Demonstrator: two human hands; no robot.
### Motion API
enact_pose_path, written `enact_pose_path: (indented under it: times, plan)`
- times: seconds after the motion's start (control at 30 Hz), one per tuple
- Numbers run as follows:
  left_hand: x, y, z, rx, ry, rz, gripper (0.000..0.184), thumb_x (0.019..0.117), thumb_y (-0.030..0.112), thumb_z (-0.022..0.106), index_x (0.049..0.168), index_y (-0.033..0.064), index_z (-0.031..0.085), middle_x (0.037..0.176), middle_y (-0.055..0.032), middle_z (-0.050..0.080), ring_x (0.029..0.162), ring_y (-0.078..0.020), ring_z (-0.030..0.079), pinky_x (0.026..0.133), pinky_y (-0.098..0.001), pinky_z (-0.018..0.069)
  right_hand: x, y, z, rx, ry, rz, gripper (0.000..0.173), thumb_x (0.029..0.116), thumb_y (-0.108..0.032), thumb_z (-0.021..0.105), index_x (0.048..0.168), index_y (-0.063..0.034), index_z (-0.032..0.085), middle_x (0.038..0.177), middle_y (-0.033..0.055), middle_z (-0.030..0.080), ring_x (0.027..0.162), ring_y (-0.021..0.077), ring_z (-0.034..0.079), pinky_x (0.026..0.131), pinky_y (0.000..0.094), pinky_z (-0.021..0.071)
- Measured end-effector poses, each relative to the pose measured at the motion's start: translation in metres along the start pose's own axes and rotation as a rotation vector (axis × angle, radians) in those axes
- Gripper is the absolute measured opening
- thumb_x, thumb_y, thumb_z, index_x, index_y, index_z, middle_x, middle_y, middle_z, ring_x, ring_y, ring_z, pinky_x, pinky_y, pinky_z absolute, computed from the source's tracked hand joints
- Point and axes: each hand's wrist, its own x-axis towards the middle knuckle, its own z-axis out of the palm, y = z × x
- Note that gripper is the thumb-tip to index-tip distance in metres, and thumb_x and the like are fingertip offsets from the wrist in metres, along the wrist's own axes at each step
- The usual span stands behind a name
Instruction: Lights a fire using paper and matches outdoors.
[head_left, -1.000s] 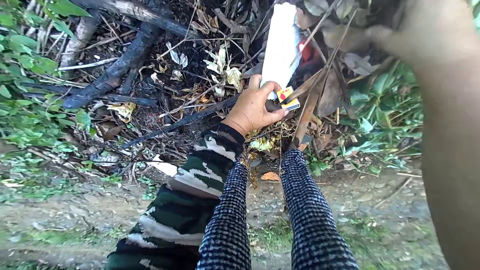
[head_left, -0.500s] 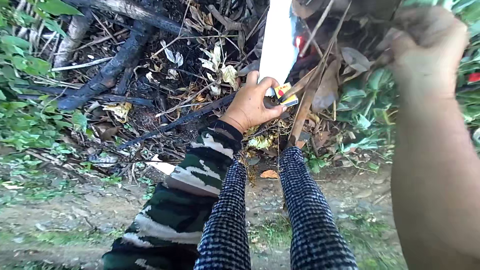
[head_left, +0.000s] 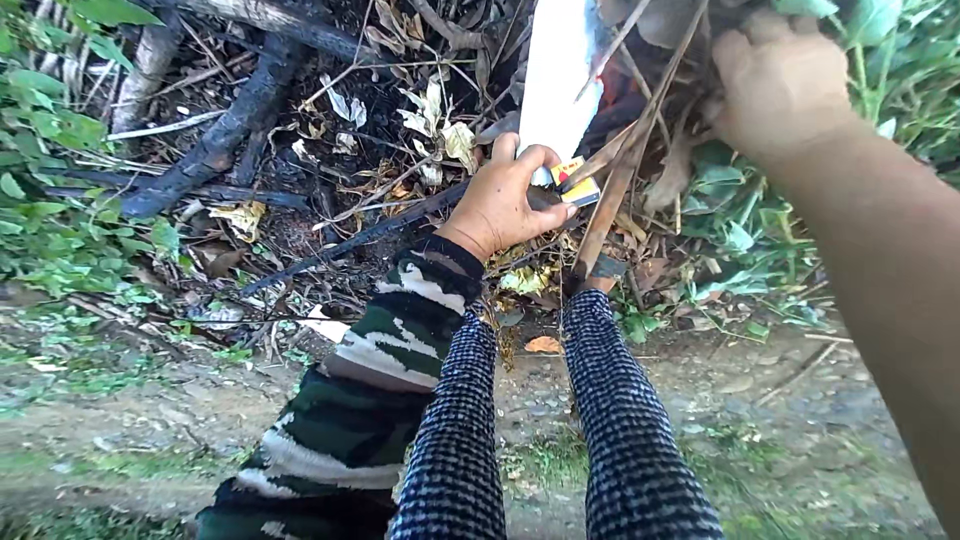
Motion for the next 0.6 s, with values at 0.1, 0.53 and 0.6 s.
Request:
enact_pose_path:
  times: [0.1, 0.53, 0.6]
  plan:
    - [0.002, 0.003, 0.0, 0.007, 0.003, 0.003, 0.058, 0.0833, 0.044, 0.082, 0.127, 0.0109, 0.064, 0.139, -0.0254, 0.048, 0.091, -0.0276, 0.069, 0.076, -0.0413, 0.0602, 0.001, 0.01, 0.0, 0.01, 0.027, 0.013, 0.032, 0.0981, -0.011, 0.062, 0.12, 0.0121, 0.059, 0.135, 0.0375, 0.053, 0.127, 0.0609, 0.049, 0.094, 0.077, 0.041]
    - [0.009, 0.007, 0.0, 0.047, -0.014, 0.009, 0.057, 0.0843, 0.044, 0.081, 0.127, 0.0114, 0.064, 0.134, -0.0227, 0.05, 0.083, -0.0246, 0.068, 0.072, -0.0403, 0.0594, 0.006, 0.009, -0.012, 0.075, 0.067, 0.193, 0.049, 0.0996, -0.03, 0.058, 0.127, 0.0101, 0.058, 0.131, 0.0425, 0.054, 0.122, 0.0641, 0.052, 0.09, 0.0808, 0.0392]
    - [0.009, 0.007, 0.001, 0.044, -0.01, 0.015, 0.057, 0.084, 0.044, 0.082, 0.127, 0.0108, 0.064, 0.134, -0.0235, 0.05, 0.085, -0.026, 0.068, 0.073, -0.0414, 0.06, 0.007, -0.006, -0.01, 0.064, 0.039, 0.126, 0.058, 0.0983, -0.04, 0.066, 0.129, 0.0089, 0.058, 0.136, 0.0412, 0.051, 0.128, 0.0635, 0.047, 0.096, 0.0791, 0.0392]
